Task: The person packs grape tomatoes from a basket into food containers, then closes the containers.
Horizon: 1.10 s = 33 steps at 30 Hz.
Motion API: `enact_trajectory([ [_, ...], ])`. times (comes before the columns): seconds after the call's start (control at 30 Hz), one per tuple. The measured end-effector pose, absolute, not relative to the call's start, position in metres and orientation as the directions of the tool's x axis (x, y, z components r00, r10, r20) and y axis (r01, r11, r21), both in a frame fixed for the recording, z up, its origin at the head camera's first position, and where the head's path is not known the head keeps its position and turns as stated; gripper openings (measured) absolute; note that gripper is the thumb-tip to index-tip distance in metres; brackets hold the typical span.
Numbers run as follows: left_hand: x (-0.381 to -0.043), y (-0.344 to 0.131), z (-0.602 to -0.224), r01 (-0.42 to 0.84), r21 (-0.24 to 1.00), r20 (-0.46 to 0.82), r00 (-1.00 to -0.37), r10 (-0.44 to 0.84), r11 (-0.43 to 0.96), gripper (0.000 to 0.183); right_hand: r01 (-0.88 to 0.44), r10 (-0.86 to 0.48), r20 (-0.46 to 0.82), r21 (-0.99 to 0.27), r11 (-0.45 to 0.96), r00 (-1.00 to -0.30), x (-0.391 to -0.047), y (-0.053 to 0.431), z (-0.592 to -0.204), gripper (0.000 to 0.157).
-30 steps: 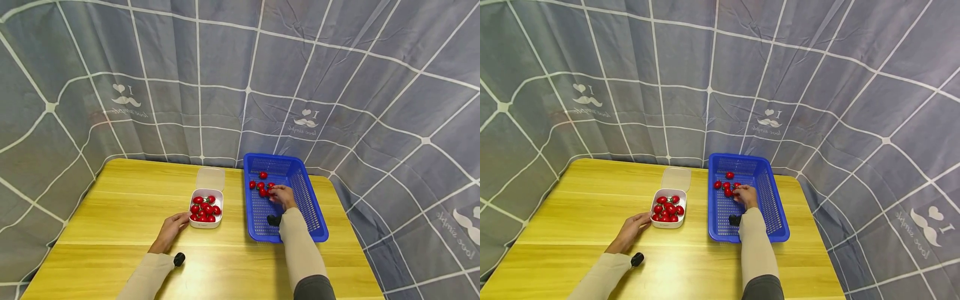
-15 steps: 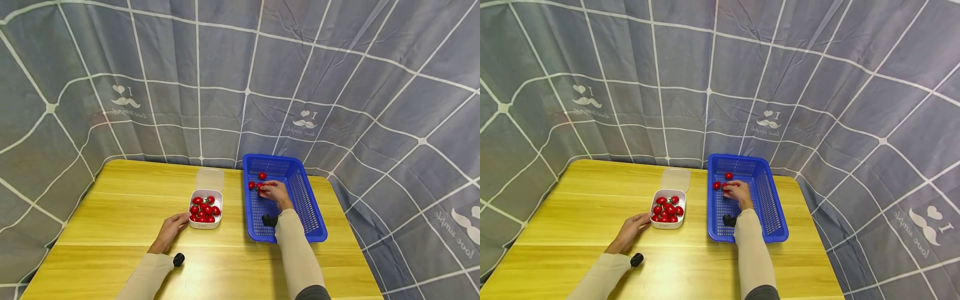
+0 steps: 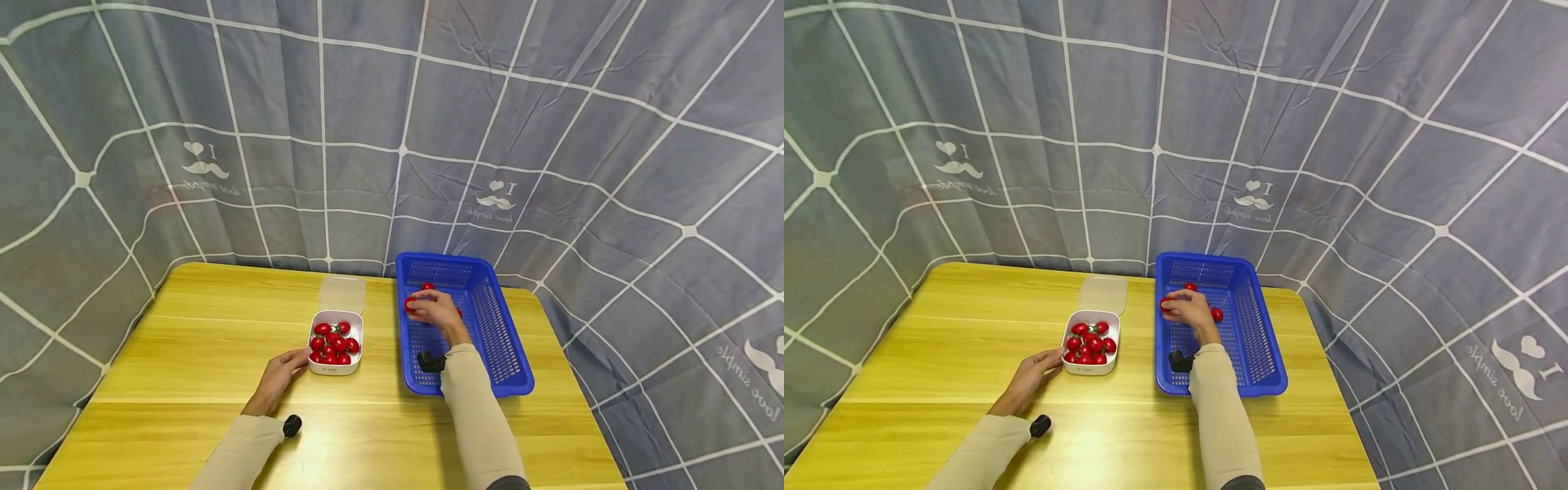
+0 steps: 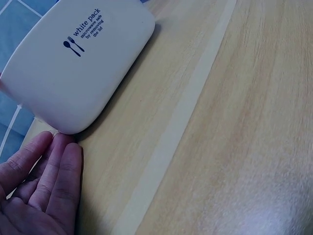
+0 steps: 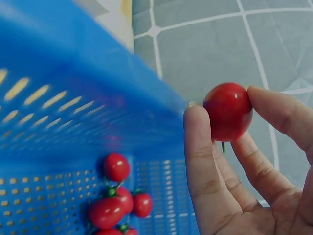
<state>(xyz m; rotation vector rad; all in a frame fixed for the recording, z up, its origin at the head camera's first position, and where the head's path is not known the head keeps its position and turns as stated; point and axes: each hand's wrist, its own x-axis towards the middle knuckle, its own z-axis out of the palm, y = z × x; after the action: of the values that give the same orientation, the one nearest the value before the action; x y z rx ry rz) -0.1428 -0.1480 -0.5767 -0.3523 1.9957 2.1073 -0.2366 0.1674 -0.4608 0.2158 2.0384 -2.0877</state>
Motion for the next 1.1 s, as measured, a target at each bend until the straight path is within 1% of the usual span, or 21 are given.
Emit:
enact_trajectory([
  [0.23, -0.142, -0.149, -0.576, -0.316, 0.947, -0.317, -0.948, -0.003, -0.056, 0.062, 0.208, -0.123, -0.211, -0.978, 0.034, -0.970, -0.234, 0.148, -0.455, 0.028],
  [0.47, -0.142, -0.149, -0.579, -0.322, 0.944, -0.323, -0.946, -0.007, -0.066, 0.060, 0.181, -0.198, -0.186, -0.983, 0.042, -0.962, -0.231, 0.121, -0.462, 0.031],
  [0.8, -0.142, -0.150, -0.577, -0.313, 0.948, -0.314, -0.949, -0.008, -0.062, 0.059, 0.160, -0.287, -0.175, -0.984, 0.074, -0.942, -0.224, 0.084, -0.474, 0.030],
  [0.93, -0.141, -0.149, -0.577, -0.313, 0.948, -0.314, -0.950, 0.000, -0.055, 0.060, 0.170, -0.289, -0.195, -0.980, 0.107, -0.937, -0.223, 0.074, -0.482, 0.031],
  [1.1, -0.141, -0.149, -0.577, -0.318, 0.947, -0.318, -0.948, -0.002, -0.051, 0.061, 0.183, -0.254, -0.221, -0.969, 0.165, -0.942, -0.222, 0.069, -0.493, 0.031],
])
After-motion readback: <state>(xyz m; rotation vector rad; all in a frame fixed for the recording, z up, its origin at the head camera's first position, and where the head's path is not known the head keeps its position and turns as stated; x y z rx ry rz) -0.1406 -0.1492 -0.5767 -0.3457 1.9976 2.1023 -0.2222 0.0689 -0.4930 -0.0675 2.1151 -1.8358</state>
